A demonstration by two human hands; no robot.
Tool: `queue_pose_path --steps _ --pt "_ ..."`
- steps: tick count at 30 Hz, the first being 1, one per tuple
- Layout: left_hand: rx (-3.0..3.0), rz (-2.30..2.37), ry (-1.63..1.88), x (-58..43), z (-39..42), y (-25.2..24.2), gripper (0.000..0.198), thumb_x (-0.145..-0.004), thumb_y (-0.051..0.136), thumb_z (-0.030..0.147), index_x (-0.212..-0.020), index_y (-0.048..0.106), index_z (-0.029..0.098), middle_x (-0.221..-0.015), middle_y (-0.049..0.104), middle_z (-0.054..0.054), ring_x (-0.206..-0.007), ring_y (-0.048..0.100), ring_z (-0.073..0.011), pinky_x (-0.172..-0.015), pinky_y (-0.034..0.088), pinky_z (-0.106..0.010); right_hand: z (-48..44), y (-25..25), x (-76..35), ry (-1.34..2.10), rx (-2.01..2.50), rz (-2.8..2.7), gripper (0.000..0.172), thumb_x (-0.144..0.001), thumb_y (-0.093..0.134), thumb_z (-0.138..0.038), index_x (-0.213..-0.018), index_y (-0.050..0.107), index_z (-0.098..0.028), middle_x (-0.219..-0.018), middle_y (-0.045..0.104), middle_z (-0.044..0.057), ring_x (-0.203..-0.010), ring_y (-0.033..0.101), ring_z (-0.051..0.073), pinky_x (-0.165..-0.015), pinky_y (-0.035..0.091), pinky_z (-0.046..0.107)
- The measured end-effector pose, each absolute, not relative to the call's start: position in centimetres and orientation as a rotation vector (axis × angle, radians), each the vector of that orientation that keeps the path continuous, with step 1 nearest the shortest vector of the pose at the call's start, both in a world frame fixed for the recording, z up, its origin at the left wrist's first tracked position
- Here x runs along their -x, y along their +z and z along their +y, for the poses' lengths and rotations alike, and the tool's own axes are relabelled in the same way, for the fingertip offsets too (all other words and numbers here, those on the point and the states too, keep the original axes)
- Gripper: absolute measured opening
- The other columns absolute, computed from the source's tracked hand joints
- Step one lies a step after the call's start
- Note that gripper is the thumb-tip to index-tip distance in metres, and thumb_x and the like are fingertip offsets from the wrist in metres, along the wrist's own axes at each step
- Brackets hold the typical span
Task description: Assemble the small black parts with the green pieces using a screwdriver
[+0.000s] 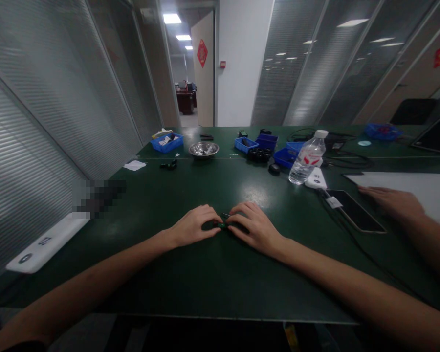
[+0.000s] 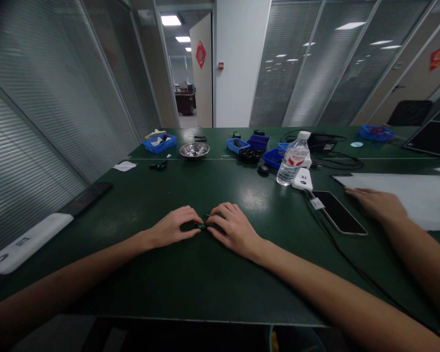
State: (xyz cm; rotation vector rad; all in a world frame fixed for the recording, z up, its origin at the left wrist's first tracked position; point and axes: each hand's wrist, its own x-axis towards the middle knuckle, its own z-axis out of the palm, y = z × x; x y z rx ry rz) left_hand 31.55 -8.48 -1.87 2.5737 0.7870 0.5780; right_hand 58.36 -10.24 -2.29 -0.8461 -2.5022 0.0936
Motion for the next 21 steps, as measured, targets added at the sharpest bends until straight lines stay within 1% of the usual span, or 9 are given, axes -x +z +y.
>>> queue_pose_path --steps 1,4,5,9,15,18,21 --pt "-2.573 0.8 0.582 -31.54 -8.44 -1.98 0.021 -0.098 0.065 0.027 -0.118 0.067 0.021 -0.111 0.066 -0.006 -0.104 0.059 -0.022 -0.093 0.048 -0.037 -10.15 -2.4 -58.39 0.091 0.878 -2.489 0.021 -0.102 0.058 -0.033 -0.118 0.066 -0.022 -0.122 0.064 0.011 -0.112 0.055 0.027 -0.094 0.046 0.044" --pt "-2.565 0.851 0.596 -31.51 -8.35 -2.22 0.021 -0.098 0.066 0.027 -0.118 0.067 0.022 -0.111 0.066 -0.006 -0.104 0.059 -0.022 -0.093 0.048 -0.038 -9.76 -2.85 -58.52 0.063 1.049 -2.433 0.034 -0.097 0.065 -0.038 -0.127 0.062 -0.022 -0.12 0.064 0.012 -0.11 0.056 0.029 -0.093 0.047 0.046" --pt "-2.565 0.861 0.602 -31.51 -8.34 -2.27 0.021 -0.098 0.066 0.027 -0.117 0.067 0.022 -0.111 0.066 -0.005 -0.104 0.059 -0.022 -0.093 0.048 -0.038 -9.61 -2.99 -58.56 0.062 1.102 -2.428 0.034 -0.097 0.065 -0.039 -0.127 0.062 -0.022 -0.117 0.065 0.012 -0.107 0.056 0.028 -0.092 0.047 0.046" --pt "-2.563 0.901 0.62 -31.44 -8.31 -2.41 0.019 -0.099 0.063 0.027 -0.117 0.067 0.022 -0.113 0.066 -0.006 -0.105 0.059 -0.0221 -0.093 0.048 -0.038 -9.29 -3.19 -58.69 0.15 1.129 -2.461 0.018 -0.102 0.056 -0.032 -0.114 0.065 -0.021 -0.105 0.065 0.009 -0.096 0.059 0.023 -0.086 0.049 0.04" --pt "-2.542 1.023 0.623 -31.32 -8.22 -2.54 0.019 -0.098 0.062 0.03 -0.114 0.067 0.02 -0.11 0.066 -0.006 -0.1 0.059 -0.0223 -0.088 0.05 -0.038 -9.88 -2.89 -58.66 0.269 1.034 -2.492 0.02 -0.104 0.051 -0.031 -0.12 0.059 -0.021 -0.111 0.059 0.007 -0.087 0.061 0.018 -0.074 0.052 0.032" --pt "-2.534 1.038 0.608 -31.3 -8.22 -2.5 0.02 -0.099 0.061 0.031 -0.114 0.067 0.019 -0.11 0.066 -0.006 -0.1 0.059 -0.0226 -0.088 0.05 -0.038 -10.12 -2.85 -58.62 0.246 1.005 -2.532 0.02 -0.104 0.051 -0.03 -0.12 0.059 -0.021 -0.11 0.058 0.007 -0.085 0.06 0.018 -0.073 0.052 0.032" --pt "-2.525 1.037 0.604 -31.28 -8.25 -2.49 0.02 -0.098 0.062 0.031 -0.114 0.067 0.02 -0.112 0.066 -0.005 -0.101 0.058 -0.0224 -0.089 0.049 -0.038 -10.18 -2.81 -58.62 0.248 0.994 -2.529 0.021 -0.103 0.052 -0.029 -0.121 0.059 -0.021 -0.11 0.059 0.008 -0.086 0.061 0.018 -0.074 0.053 0.032"
